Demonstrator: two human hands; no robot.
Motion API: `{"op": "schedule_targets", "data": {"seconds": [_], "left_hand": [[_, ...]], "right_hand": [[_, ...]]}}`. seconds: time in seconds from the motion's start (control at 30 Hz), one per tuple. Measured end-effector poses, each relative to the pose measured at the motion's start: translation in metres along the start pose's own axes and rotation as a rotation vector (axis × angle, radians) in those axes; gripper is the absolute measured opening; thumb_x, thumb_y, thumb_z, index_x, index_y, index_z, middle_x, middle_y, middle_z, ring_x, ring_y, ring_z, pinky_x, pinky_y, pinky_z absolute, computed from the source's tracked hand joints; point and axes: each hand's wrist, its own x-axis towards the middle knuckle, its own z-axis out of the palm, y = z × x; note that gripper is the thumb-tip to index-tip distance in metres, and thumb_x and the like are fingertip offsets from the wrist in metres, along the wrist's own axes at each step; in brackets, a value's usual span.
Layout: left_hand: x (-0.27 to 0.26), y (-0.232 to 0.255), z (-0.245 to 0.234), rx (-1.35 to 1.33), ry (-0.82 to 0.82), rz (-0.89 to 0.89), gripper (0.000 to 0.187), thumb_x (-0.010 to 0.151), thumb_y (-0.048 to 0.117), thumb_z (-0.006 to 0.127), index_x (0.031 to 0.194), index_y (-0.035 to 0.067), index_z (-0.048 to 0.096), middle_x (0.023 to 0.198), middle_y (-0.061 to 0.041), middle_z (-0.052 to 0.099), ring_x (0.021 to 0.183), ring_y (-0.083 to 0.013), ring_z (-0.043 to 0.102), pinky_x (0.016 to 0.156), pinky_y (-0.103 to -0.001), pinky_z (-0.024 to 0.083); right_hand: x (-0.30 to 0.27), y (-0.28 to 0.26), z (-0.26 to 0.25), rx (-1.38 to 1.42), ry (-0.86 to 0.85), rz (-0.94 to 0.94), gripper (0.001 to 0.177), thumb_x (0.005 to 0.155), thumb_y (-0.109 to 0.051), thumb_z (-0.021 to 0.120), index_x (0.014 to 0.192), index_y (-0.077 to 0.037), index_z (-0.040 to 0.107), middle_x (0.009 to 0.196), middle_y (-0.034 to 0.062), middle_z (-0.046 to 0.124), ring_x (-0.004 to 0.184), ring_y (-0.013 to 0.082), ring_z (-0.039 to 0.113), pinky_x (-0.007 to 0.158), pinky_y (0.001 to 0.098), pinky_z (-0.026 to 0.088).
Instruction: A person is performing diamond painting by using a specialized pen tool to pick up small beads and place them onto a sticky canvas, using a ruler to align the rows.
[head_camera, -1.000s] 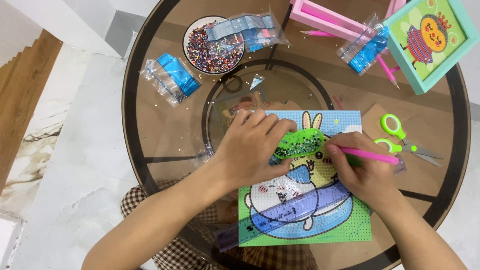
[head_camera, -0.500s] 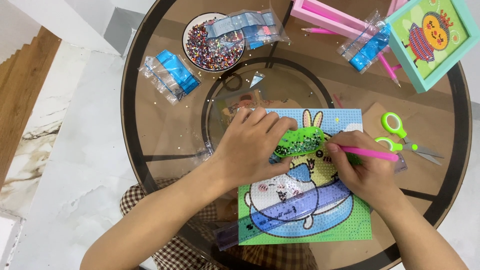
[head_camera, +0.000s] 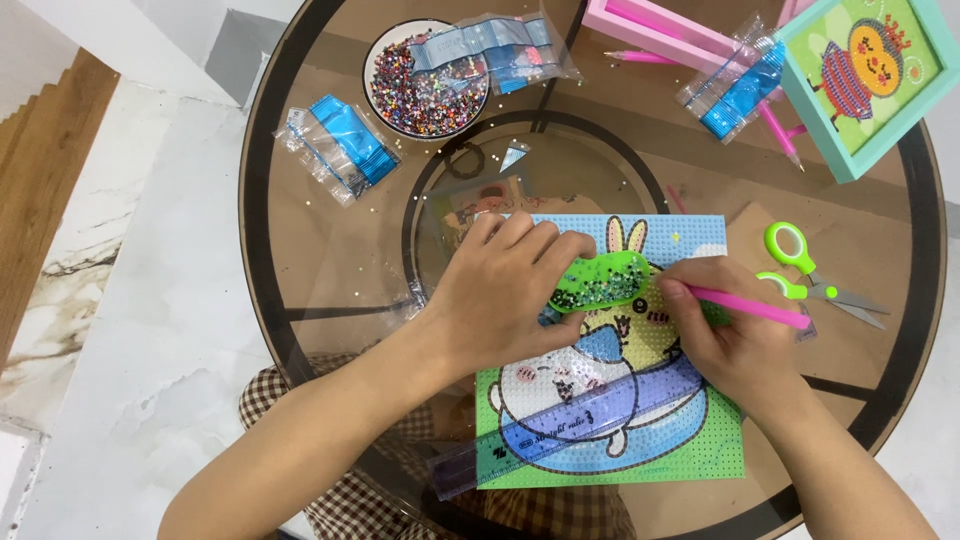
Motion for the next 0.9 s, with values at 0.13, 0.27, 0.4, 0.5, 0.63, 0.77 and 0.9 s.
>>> {"op": "schedule_targets", "data": {"seconds": [0.13, 0.27, 0.4, 0.5, 0.63, 0.77, 0.9], "left_hand": [[0.000, 0.000, 0.000, -0.003, 0.000, -0.001, 0.043, 0.075, 0.042, 0.073, 0.103, 0.013, 0.059, 0.086, -0.002, 0.058, 0.081, -0.0223, 0.052, 0.070, -0.036, 0.038], [0.000, 0.000, 0.001, -0.008, 0.000, -0.005, 0.042, 0.074, 0.040, 0.072, 0.103, 0.013, 0.059, 0.085, -0.002, 0.058, 0.080, -0.0220, 0.052, 0.069, -0.036, 0.037], [-0.001, 0.000, 0.002, -0.022, 0.006, -0.009, 0.041, 0.073, 0.037, 0.070, 0.103, 0.012, 0.060, 0.085, -0.002, 0.057, 0.081, -0.0222, 0.051, 0.070, -0.037, 0.037], [-0.001, 0.000, 0.001, -0.029, -0.001, -0.010, 0.042, 0.073, 0.037, 0.070, 0.104, 0.012, 0.059, 0.086, -0.002, 0.057, 0.081, -0.0226, 0.051, 0.070, -0.037, 0.037], [-0.001, 0.000, 0.003, -0.033, 0.011, -0.012, 0.042, 0.073, 0.036, 0.070, 0.105, 0.012, 0.059, 0.087, -0.002, 0.057, 0.081, -0.0224, 0.051, 0.069, -0.036, 0.036], [-0.002, 0.000, 0.002, -0.038, 0.015, -0.024, 0.044, 0.070, 0.035, 0.071, 0.105, 0.011, 0.059, 0.085, -0.002, 0.056, 0.079, -0.0227, 0.051, 0.069, -0.037, 0.036], [-0.002, 0.001, 0.003, -0.052, -0.018, -0.041, 0.044, 0.072, 0.036, 0.070, 0.107, 0.012, 0.059, 0.086, -0.002, 0.056, 0.081, -0.0238, 0.052, 0.070, -0.038, 0.037]], "right_hand": [[0.001, -0.001, 0.001, -0.016, -0.004, 0.021, 0.005, 0.094, -0.001, 0.058, 0.094, 0.002, 0.062, 0.084, 0.0116, 0.065, 0.066, 0.0193, 0.061, 0.057, 0.0277, 0.046], [0.001, -0.002, 0.001, -0.011, 0.008, 0.016, 0.006, 0.095, -0.001, 0.057, 0.093, 0.002, 0.061, 0.082, 0.0111, 0.064, 0.066, 0.0193, 0.060, 0.057, 0.0277, 0.046], [0.000, -0.001, 0.000, -0.027, 0.016, 0.027, 0.006, 0.095, -0.001, 0.056, 0.093, 0.002, 0.062, 0.083, 0.0112, 0.064, 0.067, 0.0201, 0.061, 0.058, 0.0285, 0.045], [-0.001, 0.000, -0.001, -0.016, 0.025, -0.017, 0.005, 0.094, 0.001, 0.056, 0.092, 0.004, 0.059, 0.083, 0.0152, 0.065, 0.073, 0.0243, 0.064, 0.065, 0.0314, 0.051], [-0.007, 0.003, -0.003, 0.097, 0.012, -0.107, 0.007, 0.092, 0.002, 0.051, 0.090, 0.005, 0.057, 0.081, 0.0168, 0.064, 0.073, 0.0249, 0.067, 0.067, 0.0302, 0.057], [-0.021, 0.003, 0.001, 0.302, -0.118, -0.178, 0.009, 0.088, -0.009, 0.054, 0.090, -0.004, 0.062, 0.087, 0.0105, 0.070, 0.083, 0.0197, 0.073, 0.078, 0.0236, 0.064], [-0.006, -0.022, 0.005, 0.254, -0.242, -0.301, 0.011, 0.088, -0.011, 0.056, 0.092, -0.003, 0.062, 0.088, 0.0108, 0.067, 0.082, 0.0230, 0.069, 0.079, 0.0313, 0.061]]}}
